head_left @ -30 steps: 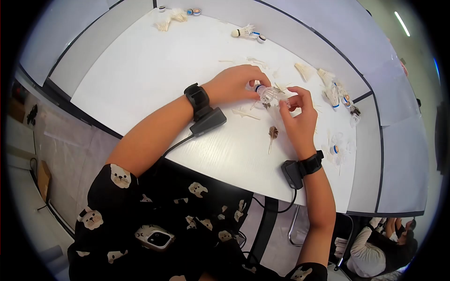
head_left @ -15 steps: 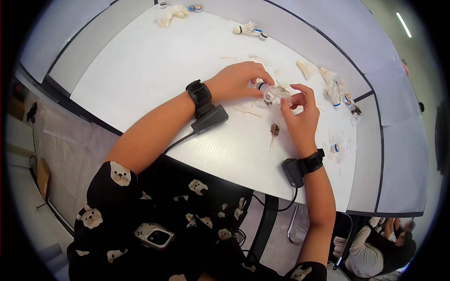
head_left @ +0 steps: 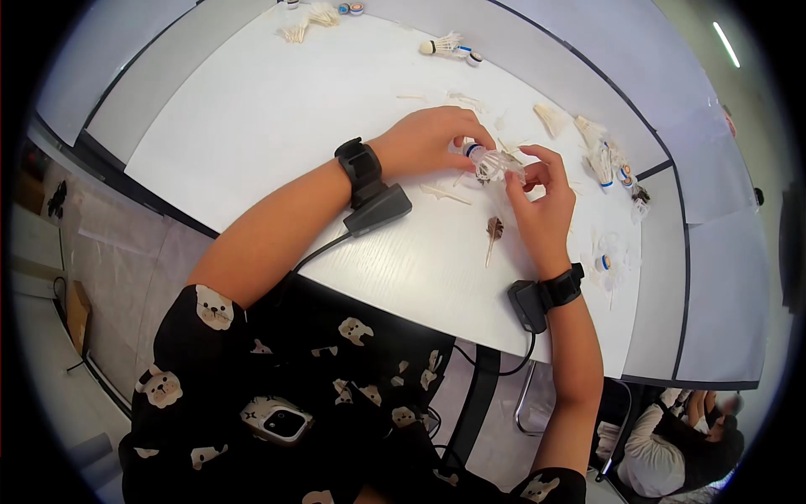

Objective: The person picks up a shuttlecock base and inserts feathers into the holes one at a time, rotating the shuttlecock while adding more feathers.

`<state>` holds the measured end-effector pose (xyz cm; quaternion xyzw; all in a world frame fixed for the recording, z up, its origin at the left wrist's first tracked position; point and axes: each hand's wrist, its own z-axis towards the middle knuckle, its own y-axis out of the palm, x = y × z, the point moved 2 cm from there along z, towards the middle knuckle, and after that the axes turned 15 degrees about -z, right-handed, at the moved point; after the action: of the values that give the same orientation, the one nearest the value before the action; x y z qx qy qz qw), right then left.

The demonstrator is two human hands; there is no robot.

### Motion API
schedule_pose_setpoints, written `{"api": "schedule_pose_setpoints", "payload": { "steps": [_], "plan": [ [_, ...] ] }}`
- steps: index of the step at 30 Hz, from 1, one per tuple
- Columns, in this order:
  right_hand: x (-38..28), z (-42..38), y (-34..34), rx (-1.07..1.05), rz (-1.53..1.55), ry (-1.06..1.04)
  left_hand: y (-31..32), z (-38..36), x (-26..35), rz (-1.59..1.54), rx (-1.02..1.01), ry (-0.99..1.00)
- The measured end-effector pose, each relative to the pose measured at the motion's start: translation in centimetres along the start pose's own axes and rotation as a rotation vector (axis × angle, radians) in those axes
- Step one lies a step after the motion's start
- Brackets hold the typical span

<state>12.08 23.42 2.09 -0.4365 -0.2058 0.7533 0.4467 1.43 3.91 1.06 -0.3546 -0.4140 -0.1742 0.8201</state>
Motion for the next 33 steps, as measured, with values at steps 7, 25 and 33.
{"api": "schedule_pose_setpoints", "payload": {
  "steps": [7, 25, 33],
  "plan": [
    [0.1, 0.0, 0.1, -0.035, 0.005, -0.024, 0.0, 0.0, -0.3, -0.102, -0.001, -0.012],
    [0.6, 0.6, -2.9, -0.165, -0.5, -0.124, -1.1, -0.2, -2.2, -0.058, 0.307, -0.074],
    [4.0, -0.1, -1.9, -0.202, -0.688, -0.061, -1.3, -0.3, -1.3, -0.025, 0.251, -0.136]
  ]
}}
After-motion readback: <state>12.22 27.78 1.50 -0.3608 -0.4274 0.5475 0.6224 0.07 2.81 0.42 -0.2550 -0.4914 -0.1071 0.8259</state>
